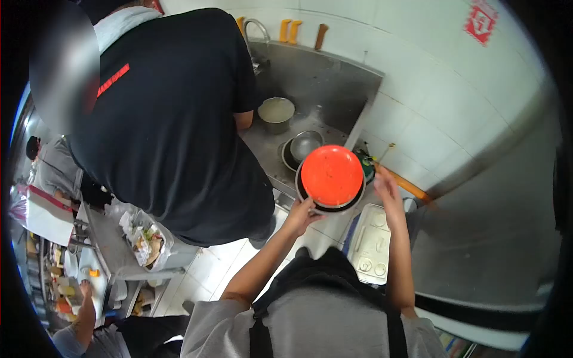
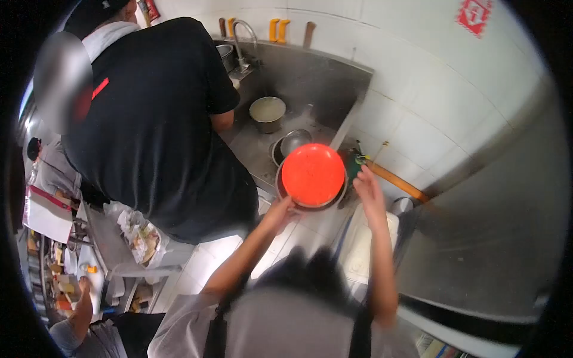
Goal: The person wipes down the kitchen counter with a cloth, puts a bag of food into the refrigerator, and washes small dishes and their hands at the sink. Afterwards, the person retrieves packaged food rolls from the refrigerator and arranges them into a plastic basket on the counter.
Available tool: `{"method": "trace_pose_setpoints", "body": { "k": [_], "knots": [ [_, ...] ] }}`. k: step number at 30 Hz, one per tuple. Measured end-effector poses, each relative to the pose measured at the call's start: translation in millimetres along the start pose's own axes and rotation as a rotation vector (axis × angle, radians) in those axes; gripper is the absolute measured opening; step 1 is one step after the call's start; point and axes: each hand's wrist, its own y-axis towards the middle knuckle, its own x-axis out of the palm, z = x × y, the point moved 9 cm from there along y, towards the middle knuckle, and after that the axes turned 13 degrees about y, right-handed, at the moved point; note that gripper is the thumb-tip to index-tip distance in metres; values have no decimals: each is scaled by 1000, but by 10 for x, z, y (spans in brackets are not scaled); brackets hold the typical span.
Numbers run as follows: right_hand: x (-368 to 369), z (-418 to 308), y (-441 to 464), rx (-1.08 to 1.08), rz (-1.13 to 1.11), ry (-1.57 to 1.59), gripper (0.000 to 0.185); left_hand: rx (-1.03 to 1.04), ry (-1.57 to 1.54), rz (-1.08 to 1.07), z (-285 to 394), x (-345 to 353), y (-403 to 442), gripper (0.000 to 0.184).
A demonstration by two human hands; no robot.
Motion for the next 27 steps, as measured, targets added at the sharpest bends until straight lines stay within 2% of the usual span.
{"method": "trace_pose_setpoints", "body": {
  "k": [2, 5, 7, 10, 14, 16, 19, 22, 24, 27],
  "knots": [
    [495, -53, 571, -62, -141, -91, 43, 78, -99, 31, 271, 5, 398, 50],
    [1340, -13, 1418, -167, -373, -107, 27, 59, -163, 181, 620, -128, 924, 47],
    [1853, 410, 2187, -131, -569, -35, 26, 102, -251, 231, 753, -309, 1371, 47],
    [2492, 992, 3224, 221, -666, 100, 27, 141, -330, 410, 937, -682, 2069, 49],
    [3209, 1447, 4413, 344, -655, 215, 34, 62, -344, 728, 1200, -1201, 2748, 57],
    [3634, 1440, 4692, 494, -637, 299, 38, 80, -349, 685, 1301, -1418, 3042, 60],
    [4103, 1654, 5157, 493, -620, 337, 28, 70, -350, 795, 1275, -1733, 3291, 64],
    [4447, 1969, 5520, 618, -694, 716, 14, 82, -342, 870, 1199, -2040, 3502, 66],
    [4319, 2288, 5634, 604, -708, 433, 16, 81, -328, 929, 1160, -2224, 3522, 67],
    [3938, 2630, 5626, 536, -706, 25, 26, 102, -309, 856, 1179, -2407, 3661, 66]
  ]
}}
